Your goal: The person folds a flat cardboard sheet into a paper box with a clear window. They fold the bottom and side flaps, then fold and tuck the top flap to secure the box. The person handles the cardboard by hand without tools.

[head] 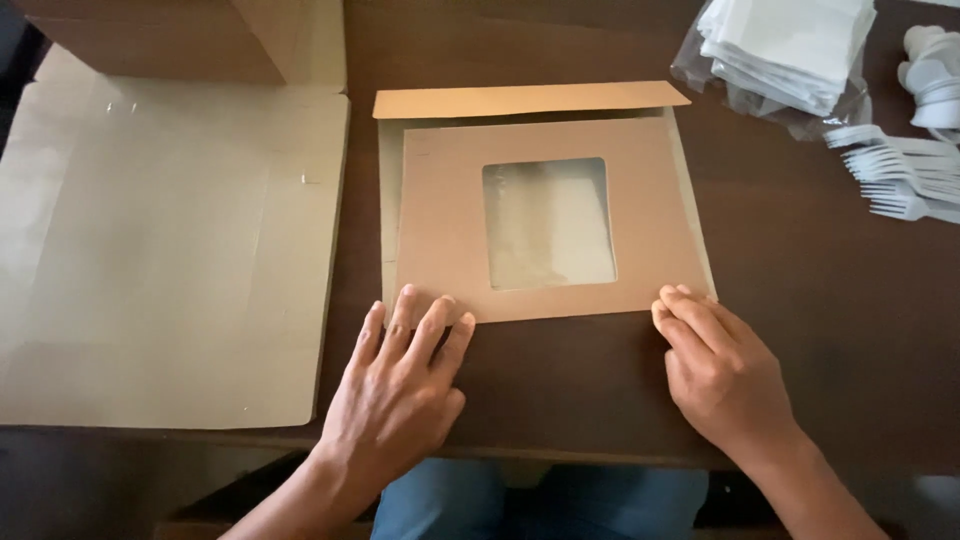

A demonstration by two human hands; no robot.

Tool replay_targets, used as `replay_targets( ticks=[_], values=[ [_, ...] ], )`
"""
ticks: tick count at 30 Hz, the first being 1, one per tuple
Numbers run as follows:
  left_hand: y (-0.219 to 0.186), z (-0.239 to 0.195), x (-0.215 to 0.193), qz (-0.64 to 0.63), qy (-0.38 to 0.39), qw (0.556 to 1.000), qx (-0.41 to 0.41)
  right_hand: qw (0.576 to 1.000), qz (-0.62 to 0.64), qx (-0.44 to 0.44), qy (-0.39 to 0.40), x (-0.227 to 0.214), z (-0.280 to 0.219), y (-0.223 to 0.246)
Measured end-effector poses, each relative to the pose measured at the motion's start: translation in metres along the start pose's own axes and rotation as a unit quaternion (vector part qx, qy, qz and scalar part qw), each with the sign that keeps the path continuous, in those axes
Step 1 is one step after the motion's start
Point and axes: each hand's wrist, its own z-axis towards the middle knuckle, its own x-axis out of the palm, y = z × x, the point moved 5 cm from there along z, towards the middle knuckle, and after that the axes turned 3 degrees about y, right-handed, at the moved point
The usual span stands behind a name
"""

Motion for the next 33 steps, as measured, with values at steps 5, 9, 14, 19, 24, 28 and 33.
replay_targets(
  ticks=[5,9,14,19,24,28,33],
  values=[
    [0.010,-0.010,0.005,-0.034,-0.008,0.999,0.012,1.000,-0.006,0.010,0.019,-0.003,0.000,0.003],
    [0.027,0.003,0.000,-0.153,-0.089,0.984,0.029,0.986,0.001,0.111,0.124,-0.004,0.018,-0.002],
    [0.045,0.005,0.019,-0.233,-0.068,0.970,-0.021,0.972,0.155,0.106,0.142,0.017,0.086,0.031],
    [0.059,0.013,0.024,-0.277,0.059,0.953,-0.110,0.933,0.193,0.097,0.288,0.038,0.143,0.075],
    [0.064,0.014,0.020,-0.339,0.067,0.929,-0.129,0.880,0.213,0.124,0.407,0.046,0.157,0.077],
    [0.065,0.017,0.017,-0.358,0.070,0.921,-0.137,0.873,0.200,0.134,0.424,0.049,0.162,0.076],
    [0.063,0.018,0.020,-0.357,0.058,0.920,-0.153,0.882,0.183,0.070,0.428,0.055,0.164,0.084]
  ],
)
